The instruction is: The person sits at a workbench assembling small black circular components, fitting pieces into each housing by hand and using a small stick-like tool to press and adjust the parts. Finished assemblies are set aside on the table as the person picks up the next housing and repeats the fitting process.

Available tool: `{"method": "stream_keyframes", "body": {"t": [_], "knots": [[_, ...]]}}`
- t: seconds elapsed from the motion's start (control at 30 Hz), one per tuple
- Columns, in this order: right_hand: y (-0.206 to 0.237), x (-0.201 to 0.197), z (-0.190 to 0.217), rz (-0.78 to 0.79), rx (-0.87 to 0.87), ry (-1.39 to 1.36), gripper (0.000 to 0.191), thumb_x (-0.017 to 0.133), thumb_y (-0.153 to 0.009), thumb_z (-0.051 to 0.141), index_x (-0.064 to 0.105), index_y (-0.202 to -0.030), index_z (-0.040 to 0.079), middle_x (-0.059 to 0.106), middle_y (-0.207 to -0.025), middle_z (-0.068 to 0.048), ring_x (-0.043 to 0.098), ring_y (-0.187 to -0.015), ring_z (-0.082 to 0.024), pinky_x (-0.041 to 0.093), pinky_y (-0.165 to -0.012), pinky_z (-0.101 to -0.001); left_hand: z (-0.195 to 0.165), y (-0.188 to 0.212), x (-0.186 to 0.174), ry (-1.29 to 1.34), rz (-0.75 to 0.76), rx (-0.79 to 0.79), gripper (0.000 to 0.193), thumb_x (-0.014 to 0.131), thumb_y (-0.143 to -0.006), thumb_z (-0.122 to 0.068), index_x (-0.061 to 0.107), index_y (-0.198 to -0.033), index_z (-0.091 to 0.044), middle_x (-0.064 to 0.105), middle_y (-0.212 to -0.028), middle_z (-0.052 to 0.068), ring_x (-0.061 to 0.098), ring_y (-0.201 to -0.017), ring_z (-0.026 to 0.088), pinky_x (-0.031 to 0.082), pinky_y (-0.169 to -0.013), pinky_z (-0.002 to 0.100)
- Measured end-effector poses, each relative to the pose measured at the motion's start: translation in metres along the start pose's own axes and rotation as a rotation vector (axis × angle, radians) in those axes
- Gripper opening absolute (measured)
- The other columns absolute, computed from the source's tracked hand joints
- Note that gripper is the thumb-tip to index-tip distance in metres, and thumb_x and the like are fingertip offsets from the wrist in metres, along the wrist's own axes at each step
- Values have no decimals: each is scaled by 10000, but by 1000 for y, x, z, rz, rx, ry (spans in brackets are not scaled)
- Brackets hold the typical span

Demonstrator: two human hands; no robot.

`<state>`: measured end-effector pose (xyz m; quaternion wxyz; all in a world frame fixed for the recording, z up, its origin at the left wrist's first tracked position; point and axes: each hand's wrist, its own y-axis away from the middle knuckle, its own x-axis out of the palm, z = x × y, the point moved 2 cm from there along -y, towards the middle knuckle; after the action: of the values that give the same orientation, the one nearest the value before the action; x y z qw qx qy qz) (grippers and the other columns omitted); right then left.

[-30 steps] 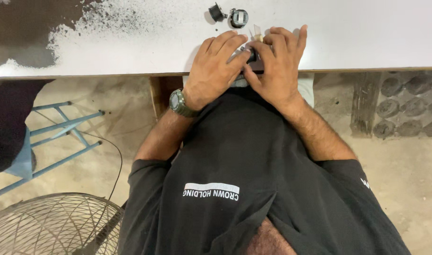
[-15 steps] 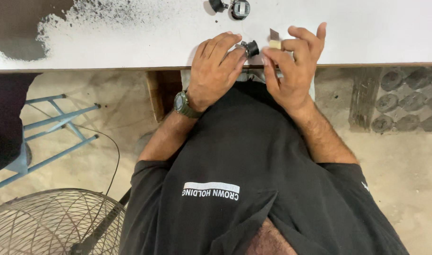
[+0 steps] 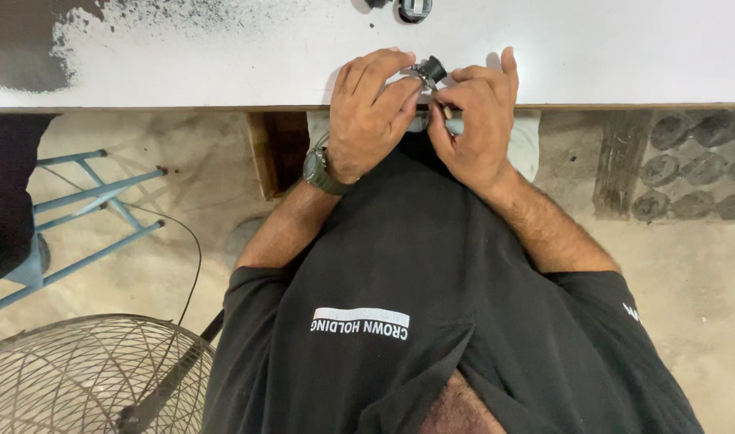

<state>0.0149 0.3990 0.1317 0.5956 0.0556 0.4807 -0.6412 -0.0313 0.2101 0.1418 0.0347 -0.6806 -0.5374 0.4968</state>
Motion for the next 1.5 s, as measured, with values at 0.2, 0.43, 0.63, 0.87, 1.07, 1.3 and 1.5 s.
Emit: {"method": "stream_keyframes", "body": {"t": [0.2, 0.43, 0.63, 0.87, 1.07, 1.3, 1.5], "knots": [[-4, -1, -1, 26, -11, -24, 337, 813, -881, -59, 603, -1113, 66, 641, -1029, -89, 626, -1183, -311, 221, -1280, -617, 3, 0, 3, -72, -10, 60, 215, 817, -912, -40, 701, -1087, -81, 585, -1382, 66, 545, -1343, 273, 485, -1047, 447], [-4, 0, 0, 16, -10, -33, 320, 815, -899, -76, 600, -1091, 62, 653, -1033, -80, 650, -1189, -310, 238, -1293, -617, -2, -1, 1, -129, 4, 131, 183, 822, -946, -79, 727, -1102, -96, 565, -1425, 61, 513, -1371, 269, 458, -1086, 450], [-2, 3, -1, 16, 3, -41, 321, 812, -875, -84, 622, -1087, 65, 644, -1005, -87, 656, -1169, -312, 232, -1294, -615, 2, -5, -1, -9, -9, -25, 183, 827, -916, -89, 744, -1079, -95, 613, -1363, 56, 563, -1320, 276, 460, -1047, 446], [3, 8, -4, -15, -85, -35, 351, 802, -899, -118, 586, -1108, 63, 641, -1010, -99, 655, -1257, -348, 207, -1274, -645, 4, -3, 2, 15, 19, -95, 140, 798, -913, -68, 717, -1027, -79, 691, -1221, 34, 616, -1258, 256, 422, -1067, 448], [6, 9, -4, 7, -160, -82, 406, 783, -893, -176, 568, -1155, 47, 657, -1038, -110, 669, -1290, -341, 214, -1287, -644, 5, -2, 1, 34, 21, -108, 134, 788, -907, -69, 702, -1007, -91, 699, -1209, 28, 617, -1258, 240, 401, -1098, 471], [1, 10, 0, -7, -137, -10, 382, 795, -879, -177, 600, -1104, 63, 660, -1011, -86, 693, -1220, -299, 221, -1290, -601, 6, -3, 0, 65, 30, -88, 155, 775, -906, -59, 693, -1035, -83, 695, -1205, 29, 611, -1267, 243, 386, -1109, 482], [-3, 7, -1, 32, -109, -44, 345, 775, -917, -154, 607, -1139, 49, 632, -1043, -86, 668, -1247, -305, 219, -1301, -623, 3, -5, -3, 68, 57, -109, 153, 760, -894, -40, 677, -1015, -83, 692, -1199, 29, 614, -1273, 267, 385, -1136, 496]]}}
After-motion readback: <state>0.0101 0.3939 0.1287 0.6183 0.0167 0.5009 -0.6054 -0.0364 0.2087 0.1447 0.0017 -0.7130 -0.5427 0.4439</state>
